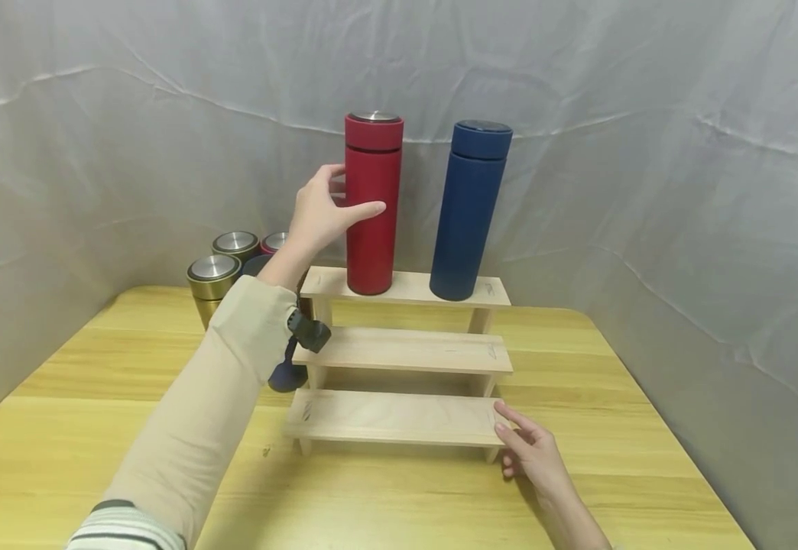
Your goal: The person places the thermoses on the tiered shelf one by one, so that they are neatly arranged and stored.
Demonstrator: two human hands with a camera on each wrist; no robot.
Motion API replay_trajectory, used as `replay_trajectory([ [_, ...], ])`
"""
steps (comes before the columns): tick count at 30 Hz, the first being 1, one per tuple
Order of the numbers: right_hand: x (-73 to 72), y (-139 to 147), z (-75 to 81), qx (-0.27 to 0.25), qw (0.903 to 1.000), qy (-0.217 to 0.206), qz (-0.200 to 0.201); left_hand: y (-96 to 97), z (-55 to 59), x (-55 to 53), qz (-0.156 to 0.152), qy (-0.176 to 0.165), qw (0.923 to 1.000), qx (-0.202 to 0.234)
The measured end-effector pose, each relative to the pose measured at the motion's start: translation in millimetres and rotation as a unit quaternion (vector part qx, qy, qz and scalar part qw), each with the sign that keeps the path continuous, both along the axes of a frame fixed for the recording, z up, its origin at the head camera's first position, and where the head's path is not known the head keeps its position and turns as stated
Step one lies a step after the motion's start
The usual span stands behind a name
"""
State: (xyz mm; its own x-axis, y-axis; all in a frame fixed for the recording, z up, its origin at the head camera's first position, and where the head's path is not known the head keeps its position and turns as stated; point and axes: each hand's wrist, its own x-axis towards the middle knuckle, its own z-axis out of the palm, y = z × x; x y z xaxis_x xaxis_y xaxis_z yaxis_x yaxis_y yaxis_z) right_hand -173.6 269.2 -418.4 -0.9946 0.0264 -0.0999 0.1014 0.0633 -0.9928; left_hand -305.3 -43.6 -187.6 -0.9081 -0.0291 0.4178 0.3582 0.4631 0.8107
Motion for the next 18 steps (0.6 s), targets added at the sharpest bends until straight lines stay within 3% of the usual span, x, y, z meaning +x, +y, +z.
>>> replay_trajectory([
  [9, -1.9, -1.2, 0.2, 0.008, 0.9999, 0.002, 0.01, -13.0, -13.1, 6.2, -0.023, -0.004, 0.9996, 0.014],
  [18, -1.2, 0.4, 0.5, 0.006, 0.9999, -0.002, 0.014, -25.5, -19.3, 12.8, -0.031, -0.005, 0.9994, 0.015],
])
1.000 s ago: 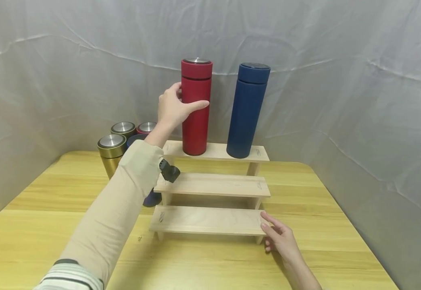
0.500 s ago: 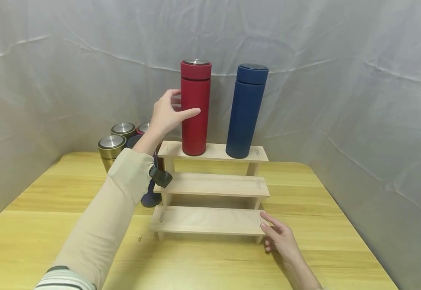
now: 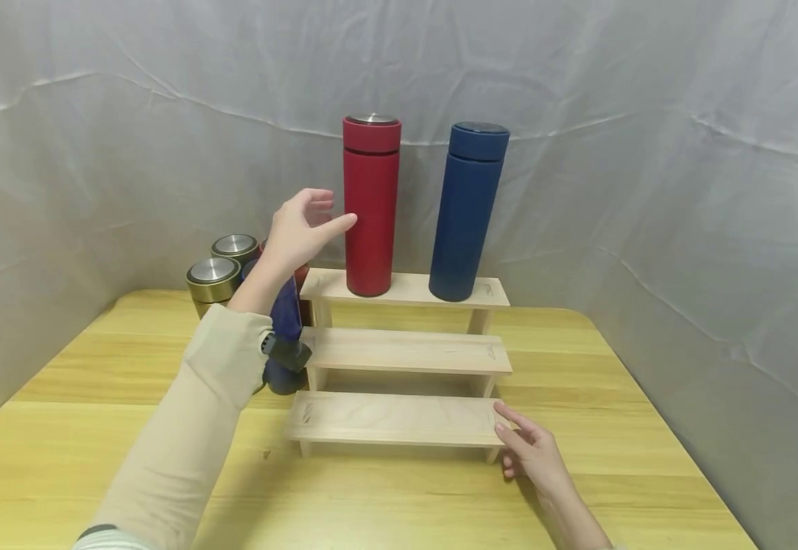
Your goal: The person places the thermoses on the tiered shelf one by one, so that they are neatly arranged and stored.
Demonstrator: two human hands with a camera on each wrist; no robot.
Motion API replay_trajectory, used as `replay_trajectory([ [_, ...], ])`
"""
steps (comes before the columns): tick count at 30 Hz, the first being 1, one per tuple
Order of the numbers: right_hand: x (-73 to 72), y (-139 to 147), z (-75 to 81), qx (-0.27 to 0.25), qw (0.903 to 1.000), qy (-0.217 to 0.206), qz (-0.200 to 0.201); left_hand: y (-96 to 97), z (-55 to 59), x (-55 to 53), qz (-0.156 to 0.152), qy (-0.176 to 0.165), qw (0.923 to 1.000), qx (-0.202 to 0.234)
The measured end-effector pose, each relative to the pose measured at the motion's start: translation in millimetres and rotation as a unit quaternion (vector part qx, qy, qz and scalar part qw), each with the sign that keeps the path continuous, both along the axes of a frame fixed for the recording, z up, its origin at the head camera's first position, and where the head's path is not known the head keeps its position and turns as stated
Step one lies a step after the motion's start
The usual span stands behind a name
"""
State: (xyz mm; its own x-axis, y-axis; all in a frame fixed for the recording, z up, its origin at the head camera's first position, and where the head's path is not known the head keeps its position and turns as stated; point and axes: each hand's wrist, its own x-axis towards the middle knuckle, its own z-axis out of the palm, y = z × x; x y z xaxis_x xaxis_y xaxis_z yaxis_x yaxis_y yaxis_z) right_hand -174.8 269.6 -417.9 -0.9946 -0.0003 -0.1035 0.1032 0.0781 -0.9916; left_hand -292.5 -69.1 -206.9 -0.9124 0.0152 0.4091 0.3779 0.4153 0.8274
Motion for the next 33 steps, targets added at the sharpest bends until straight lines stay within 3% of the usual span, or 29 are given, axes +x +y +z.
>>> replay_trajectory([
  [21, -1.3, 1.6, -2.0, -0.006, 1.0, 0.003, -0.003, -15.5, -23.9, 23.0, -0.017, 0.028, 0.9994, -0.01],
  [33, -1.6, 2.3, -2.0, -0.002, 1.0, 0.003, 0.004, -28.0, -36.9, 44.9, -0.031, 0.047, 0.998, -0.03],
])
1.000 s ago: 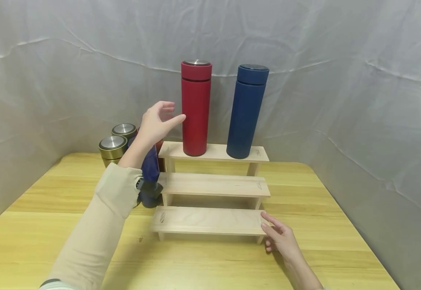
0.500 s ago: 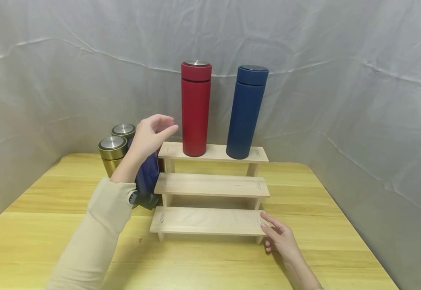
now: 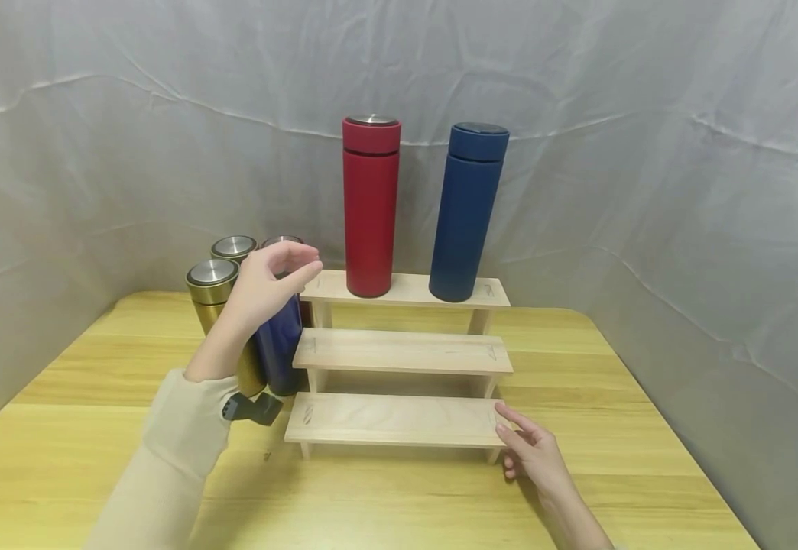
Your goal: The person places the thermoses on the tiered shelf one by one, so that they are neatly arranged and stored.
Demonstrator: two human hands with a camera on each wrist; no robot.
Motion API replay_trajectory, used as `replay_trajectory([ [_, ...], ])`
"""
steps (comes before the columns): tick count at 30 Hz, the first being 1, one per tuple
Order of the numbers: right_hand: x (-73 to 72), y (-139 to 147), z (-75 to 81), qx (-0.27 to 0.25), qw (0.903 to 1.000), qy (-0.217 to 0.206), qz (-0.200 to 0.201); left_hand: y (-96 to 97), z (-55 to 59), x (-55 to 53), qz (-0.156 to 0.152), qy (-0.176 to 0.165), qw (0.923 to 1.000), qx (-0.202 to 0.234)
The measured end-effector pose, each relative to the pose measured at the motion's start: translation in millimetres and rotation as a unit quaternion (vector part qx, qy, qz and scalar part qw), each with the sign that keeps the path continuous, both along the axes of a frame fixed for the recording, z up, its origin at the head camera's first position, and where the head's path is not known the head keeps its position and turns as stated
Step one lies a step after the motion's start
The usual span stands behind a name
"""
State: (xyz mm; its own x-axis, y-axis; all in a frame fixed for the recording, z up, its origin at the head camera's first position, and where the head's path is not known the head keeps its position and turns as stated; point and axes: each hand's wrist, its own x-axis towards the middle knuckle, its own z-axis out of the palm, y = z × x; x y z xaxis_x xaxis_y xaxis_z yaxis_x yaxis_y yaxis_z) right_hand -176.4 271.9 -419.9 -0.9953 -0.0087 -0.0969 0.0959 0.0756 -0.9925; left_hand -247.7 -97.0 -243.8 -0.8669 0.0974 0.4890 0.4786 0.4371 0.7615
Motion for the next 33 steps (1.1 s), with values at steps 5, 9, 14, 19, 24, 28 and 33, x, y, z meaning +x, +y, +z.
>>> replay_trajectory([
  [5, -0.1, -0.4, 0.1, 0.001, 1.0, -0.001, -0.002, -3.1, -6.0, 8.8, -0.009, -0.004, 0.9999, -0.002],
  [9, -0.5, -0.6, 0.3, 0.0, 1.0, -0.006, -0.002, -5.1, -12.3, 15.6, -0.012, 0.005, 0.9999, 0.004],
  [14, -0.6, -0.7, 0.2, -0.002, 1.0, -0.007, -0.003, -8.1, -21.1, 21.9, -0.015, 0.02, 0.9995, 0.02],
  [19, 0.2, -1.0, 0.2, -0.009, 0.9999, -0.006, -0.002, -14.0, -29.7, 26.3, -0.001, 0.012, 0.9996, 0.026],
  [24, 0.0, -0.7, 0.0, -0.014, 0.9999, -0.002, 0.0, -20.9, -36.5, 32.2, 0.017, 0.002, 0.9996, 0.023],
  [28, -0.1, -0.4, -0.3, -0.011, 0.9999, -0.003, -0.002, -26.5, -40.3, 36.9, 0.028, 0.004, 0.9991, 0.03],
  [33, -0.5, -0.5, 0.1, -0.013, 0.9999, -0.004, -0.003, -33.9, -45.8, 39.4, 0.034, 0.017, 0.9982, 0.046],
])
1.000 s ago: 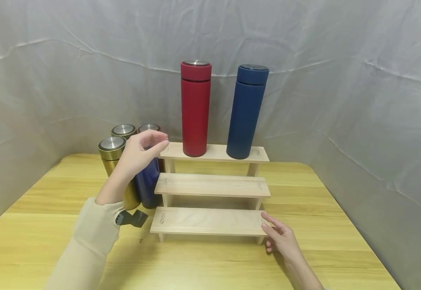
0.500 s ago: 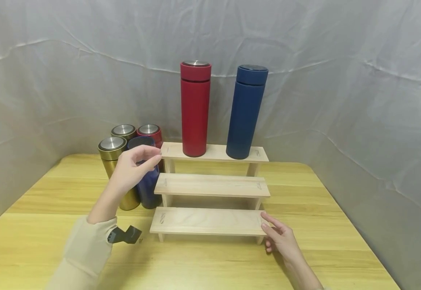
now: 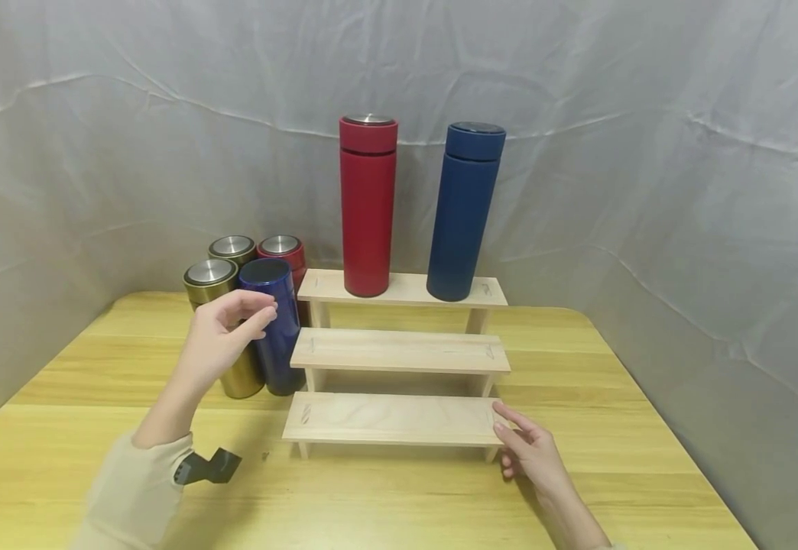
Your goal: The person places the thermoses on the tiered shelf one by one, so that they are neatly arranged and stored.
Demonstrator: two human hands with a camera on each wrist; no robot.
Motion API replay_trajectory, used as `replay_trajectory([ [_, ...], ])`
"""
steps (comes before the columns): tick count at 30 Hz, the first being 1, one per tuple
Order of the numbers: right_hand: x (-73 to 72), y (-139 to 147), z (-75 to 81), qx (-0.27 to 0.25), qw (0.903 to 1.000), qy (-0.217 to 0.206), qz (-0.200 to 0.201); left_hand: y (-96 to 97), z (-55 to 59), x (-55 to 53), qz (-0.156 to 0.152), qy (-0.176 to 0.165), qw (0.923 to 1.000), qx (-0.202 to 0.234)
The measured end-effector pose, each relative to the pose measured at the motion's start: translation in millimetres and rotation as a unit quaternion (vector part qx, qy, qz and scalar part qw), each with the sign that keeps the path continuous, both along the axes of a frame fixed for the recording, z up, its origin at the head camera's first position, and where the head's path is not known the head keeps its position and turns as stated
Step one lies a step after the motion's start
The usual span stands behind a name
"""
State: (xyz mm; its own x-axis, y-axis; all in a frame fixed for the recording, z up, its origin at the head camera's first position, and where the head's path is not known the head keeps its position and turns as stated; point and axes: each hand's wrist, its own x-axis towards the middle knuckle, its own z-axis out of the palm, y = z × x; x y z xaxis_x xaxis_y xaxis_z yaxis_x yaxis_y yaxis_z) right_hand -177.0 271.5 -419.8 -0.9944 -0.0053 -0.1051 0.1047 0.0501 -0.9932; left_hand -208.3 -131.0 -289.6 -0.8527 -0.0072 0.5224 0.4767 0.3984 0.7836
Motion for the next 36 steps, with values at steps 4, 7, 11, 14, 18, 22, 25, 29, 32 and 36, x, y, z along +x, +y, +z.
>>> replay_trajectory([
  [4, -0.2, -0.8, 0.5, 0.001, 1.0, 0.0, 0.0, -7.3, -4.9, 0.9, 0.003, 0.005, 1.0, 0.002],
  [7, -0.2, -1.3, 1.1, 0.004, 1.0, 0.001, 0.0, -12.7, -7.1, 2.0, 0.01, 0.006, 0.9999, -0.006],
  [11, 0.2, -1.4, 1.9, 0.006, 1.0, 0.001, -0.001, -19.2, -8.2, 3.4, 0.016, 0.008, 0.9997, -0.017],
  [14, 0.6, -1.2, 2.1, 0.007, 1.0, 0.0, -0.002, -23.6, -8.3, 5.5, 0.02, 0.005, 0.9996, -0.021],
  [18, 0.9, -0.9, 2.0, 0.007, 1.0, -0.003, -0.002, -30.1, -9.4, 8.7, 0.032, -0.003, 0.9992, -0.023],
  [22, 0.9, -0.3, 1.6, 0.006, 1.0, -0.006, -0.002, -38.9, -13.3, 8.5, 0.043, -0.001, 0.9987, -0.025],
  [25, 1.1, 0.3, 1.4, 0.004, 1.0, -0.007, -0.001, -46.5, -16.3, 8.1, 0.054, 0.008, 0.9982, -0.025],
  [29, 1.5, 0.4, 1.0, 0.002, 1.0, -0.009, -0.002, -57.0, -19.2, 8.0, 0.07, 0.018, 0.9971, -0.023],
  [32, 1.3, 0.2, 0.9, 0.003, 0.9999, -0.01, -0.003, -64.8, -19.9, 8.5, 0.08, 0.022, 0.9963, -0.021],
  [36, 0.4, -0.2, 0.9, 0.003, 1.0, -0.008, -0.002, -73.7, -19.7, 8.7, 0.091, 0.022, 0.9956, -0.008],
])
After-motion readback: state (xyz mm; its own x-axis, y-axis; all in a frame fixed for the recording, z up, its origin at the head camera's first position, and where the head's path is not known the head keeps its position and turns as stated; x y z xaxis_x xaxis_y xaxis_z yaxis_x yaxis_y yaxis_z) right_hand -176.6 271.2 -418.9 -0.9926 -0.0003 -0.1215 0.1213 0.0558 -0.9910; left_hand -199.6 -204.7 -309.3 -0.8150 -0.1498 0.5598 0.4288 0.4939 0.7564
